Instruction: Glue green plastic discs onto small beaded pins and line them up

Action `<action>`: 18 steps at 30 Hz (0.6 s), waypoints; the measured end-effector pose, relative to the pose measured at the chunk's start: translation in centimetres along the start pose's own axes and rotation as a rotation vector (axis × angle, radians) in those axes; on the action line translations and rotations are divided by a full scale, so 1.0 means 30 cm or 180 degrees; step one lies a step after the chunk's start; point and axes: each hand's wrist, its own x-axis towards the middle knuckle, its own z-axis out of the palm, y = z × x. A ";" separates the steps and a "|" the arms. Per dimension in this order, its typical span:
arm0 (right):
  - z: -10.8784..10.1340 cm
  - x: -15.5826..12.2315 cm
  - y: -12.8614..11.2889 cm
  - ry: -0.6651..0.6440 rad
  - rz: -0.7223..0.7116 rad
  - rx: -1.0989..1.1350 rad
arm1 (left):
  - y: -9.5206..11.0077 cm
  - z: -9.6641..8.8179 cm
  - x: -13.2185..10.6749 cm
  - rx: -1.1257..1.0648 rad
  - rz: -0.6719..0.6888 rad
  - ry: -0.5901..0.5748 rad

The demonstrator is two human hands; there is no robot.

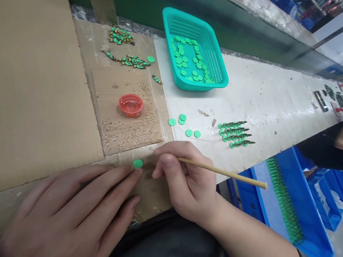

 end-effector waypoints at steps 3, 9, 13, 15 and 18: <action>-0.020 0.002 -0.008 -0.0355 0.0162 -0.0153 | -0.005 -0.001 0.012 0.0013 0.0006 0.0015; -0.051 0.030 -0.011 -0.1094 -0.0309 -0.0555 | -0.023 -0.006 0.025 0.0011 0.0130 -0.0027; -0.061 0.023 -0.002 -0.1161 -0.0574 -0.0647 | -0.029 -0.015 0.026 -0.0077 0.0151 0.0026; -0.071 0.007 0.002 -0.1111 -0.0618 -0.0640 | -0.029 -0.021 0.027 -0.0089 0.0149 0.0066; -0.087 -0.020 0.008 -0.1040 -0.0666 -0.0556 | -0.027 -0.031 0.029 -0.0041 0.0131 0.0073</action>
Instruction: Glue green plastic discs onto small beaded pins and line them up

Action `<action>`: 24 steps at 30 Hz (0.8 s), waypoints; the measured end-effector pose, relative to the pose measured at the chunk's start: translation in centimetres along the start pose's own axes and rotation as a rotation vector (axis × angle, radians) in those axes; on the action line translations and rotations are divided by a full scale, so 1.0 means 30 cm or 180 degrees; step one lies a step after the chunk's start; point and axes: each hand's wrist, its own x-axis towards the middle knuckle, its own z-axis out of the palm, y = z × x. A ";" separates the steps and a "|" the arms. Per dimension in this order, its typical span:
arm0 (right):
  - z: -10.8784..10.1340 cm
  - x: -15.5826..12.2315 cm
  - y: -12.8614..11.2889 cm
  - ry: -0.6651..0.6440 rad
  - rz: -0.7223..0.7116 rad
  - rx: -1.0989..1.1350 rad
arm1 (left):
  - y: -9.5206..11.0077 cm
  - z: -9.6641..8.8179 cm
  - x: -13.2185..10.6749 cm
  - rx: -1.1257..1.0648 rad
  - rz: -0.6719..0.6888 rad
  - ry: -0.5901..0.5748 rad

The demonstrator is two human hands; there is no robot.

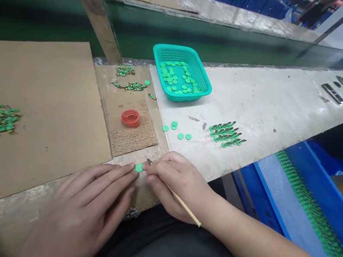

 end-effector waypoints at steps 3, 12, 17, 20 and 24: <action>0.001 -0.015 0.006 0.0112 0.0016 0.0100 | 0.006 -0.007 0.003 0.0006 -0.0064 0.0009; 0.028 -0.009 0.025 0.0091 0.0009 -0.0013 | -0.004 -0.001 0.008 -0.0002 0.0019 0.0062; 0.031 -0.038 0.014 0.0164 -0.0023 0.0060 | 0.052 -0.020 0.001 0.0125 -0.0154 -0.0176; 0.046 -0.066 0.028 0.0227 0.0073 0.0115 | 0.070 -0.035 -0.016 0.0333 -0.0350 -0.0505; 0.064 -0.105 0.062 0.0384 0.0241 0.0368 | -0.074 -0.189 -0.038 0.0726 -0.1279 -0.0736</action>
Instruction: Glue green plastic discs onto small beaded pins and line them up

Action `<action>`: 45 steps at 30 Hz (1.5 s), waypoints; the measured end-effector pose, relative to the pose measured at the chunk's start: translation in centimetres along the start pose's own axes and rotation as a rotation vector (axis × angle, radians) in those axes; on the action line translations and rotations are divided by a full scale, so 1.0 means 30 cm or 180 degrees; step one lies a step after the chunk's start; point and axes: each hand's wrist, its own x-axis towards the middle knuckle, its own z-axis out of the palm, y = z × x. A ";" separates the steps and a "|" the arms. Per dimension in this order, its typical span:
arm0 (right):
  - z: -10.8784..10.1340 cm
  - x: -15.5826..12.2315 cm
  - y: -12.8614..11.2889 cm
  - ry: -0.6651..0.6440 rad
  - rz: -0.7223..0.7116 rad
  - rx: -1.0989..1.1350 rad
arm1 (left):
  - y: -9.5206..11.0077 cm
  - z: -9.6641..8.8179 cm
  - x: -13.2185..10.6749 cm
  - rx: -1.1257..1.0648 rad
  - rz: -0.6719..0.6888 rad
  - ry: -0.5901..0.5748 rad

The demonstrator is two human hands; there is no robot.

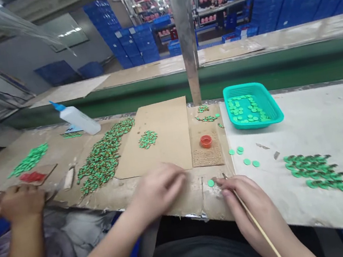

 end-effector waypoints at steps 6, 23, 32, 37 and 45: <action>0.005 -0.014 0.027 0.0104 0.0136 0.0073 | -0.505 -0.313 0.140 0.0699 -0.2001 -0.0094; -0.065 0.097 -0.160 -0.0046 0.1106 0.1234 | -0.056 -0.246 0.056 -0.0642 0.0132 0.0478; -0.043 0.155 -0.261 0.0032 0.1878 0.2941 | 0.255 -0.170 0.086 -0.1100 0.1393 0.0731; -0.061 0.079 -0.254 -0.0130 0.2449 0.3766 | 0.298 -0.052 0.016 -0.2257 0.0773 0.0555; -0.085 0.007 -0.182 -0.0107 0.1600 0.2074 | 0.274 0.034 -0.044 -0.2675 0.0045 0.0612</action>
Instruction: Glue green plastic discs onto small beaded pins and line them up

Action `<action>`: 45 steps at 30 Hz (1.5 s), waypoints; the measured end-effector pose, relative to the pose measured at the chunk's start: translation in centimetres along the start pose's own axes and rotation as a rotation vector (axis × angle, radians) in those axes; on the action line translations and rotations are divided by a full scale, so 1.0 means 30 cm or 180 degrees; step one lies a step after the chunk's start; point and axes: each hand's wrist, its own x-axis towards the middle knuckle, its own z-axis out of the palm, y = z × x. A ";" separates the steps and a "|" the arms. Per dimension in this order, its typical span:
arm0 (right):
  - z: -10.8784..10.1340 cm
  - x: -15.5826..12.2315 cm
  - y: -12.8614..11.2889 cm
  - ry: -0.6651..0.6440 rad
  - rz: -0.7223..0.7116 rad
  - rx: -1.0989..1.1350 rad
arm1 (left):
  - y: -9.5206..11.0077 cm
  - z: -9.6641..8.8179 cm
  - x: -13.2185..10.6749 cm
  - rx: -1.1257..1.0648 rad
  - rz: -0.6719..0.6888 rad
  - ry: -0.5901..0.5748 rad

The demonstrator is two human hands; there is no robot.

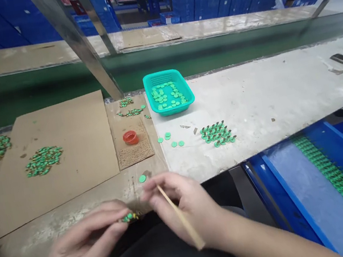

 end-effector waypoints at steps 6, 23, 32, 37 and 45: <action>-0.126 0.121 -0.035 0.0115 -0.1310 -0.1917 | -0.119 -0.060 0.146 0.0556 -0.0300 -0.0104; -0.124 0.187 0.022 0.0113 -0.1269 -0.2600 | -0.168 -0.007 0.159 0.0873 -0.0230 -0.0442; -0.137 0.190 -0.001 0.0027 -0.1127 -0.3152 | -0.163 0.009 0.176 0.0682 -0.0073 -0.0377; -0.145 0.201 -0.016 -0.0121 -0.1060 -0.3184 | -0.167 0.010 0.171 0.0750 0.0187 -0.0377; -0.052 0.208 0.056 -0.0310 -0.1679 -0.2109 | -0.157 0.016 0.152 0.0900 0.0325 -0.0342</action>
